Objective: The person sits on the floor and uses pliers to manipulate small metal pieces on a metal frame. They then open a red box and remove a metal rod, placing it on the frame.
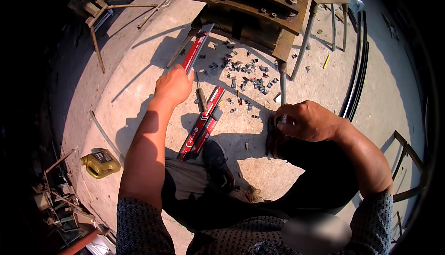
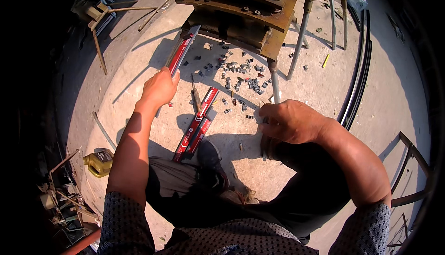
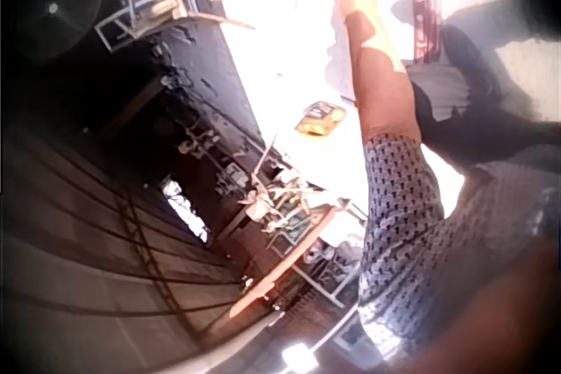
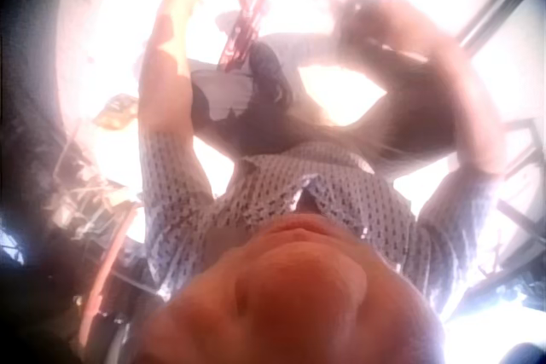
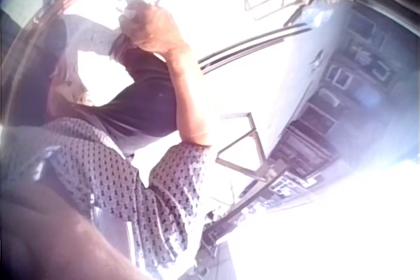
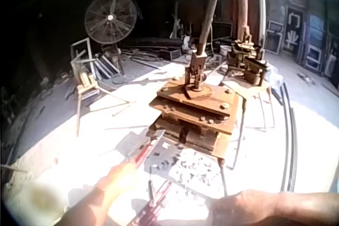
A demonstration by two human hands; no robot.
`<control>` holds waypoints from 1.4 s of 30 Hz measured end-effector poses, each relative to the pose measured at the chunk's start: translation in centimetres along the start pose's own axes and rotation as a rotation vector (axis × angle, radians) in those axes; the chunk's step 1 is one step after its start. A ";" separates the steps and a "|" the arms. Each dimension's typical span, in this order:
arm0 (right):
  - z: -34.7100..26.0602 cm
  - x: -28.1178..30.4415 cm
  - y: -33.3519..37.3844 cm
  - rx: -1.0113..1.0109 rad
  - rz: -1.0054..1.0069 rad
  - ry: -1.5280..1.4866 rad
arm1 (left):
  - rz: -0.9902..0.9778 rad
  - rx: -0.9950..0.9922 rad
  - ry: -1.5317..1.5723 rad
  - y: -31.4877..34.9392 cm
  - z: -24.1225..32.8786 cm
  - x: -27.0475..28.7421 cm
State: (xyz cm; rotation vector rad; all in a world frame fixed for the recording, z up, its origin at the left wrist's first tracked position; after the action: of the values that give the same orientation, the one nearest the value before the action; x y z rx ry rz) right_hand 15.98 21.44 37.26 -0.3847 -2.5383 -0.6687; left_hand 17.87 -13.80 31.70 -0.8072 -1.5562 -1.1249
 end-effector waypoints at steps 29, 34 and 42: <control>-2.3 -3.0 -29.6 0.023 0.594 -1.408 | -0.072 0.076 0.109 1.7 1.8 2.2; -2.5 -3.3 -30.3 0.029 0.522 -1.494 | -0.062 0.076 0.120 1.3 1.3 1.6; -2.3 -3.1 -28.7 0.049 0.504 -1.472 | -0.117 0.056 0.132 2.0 2.6 2.0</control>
State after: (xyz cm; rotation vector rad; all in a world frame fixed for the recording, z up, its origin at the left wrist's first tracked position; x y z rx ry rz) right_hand 8.59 -4.34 26.28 -1.9963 -3.3884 -0.0215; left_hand 18.19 -10.73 34.04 -0.5992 -1.5330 -1.1888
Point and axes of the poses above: each hand's wrist, its own y-axis away from the middle knuckle, its own x-axis out of the back of the hand, z = x × y, the point moved 5 cm from there along -y, towards the middle knuckle, and after that the axes turned 11 degrees about -y, right-handed, at the moved point
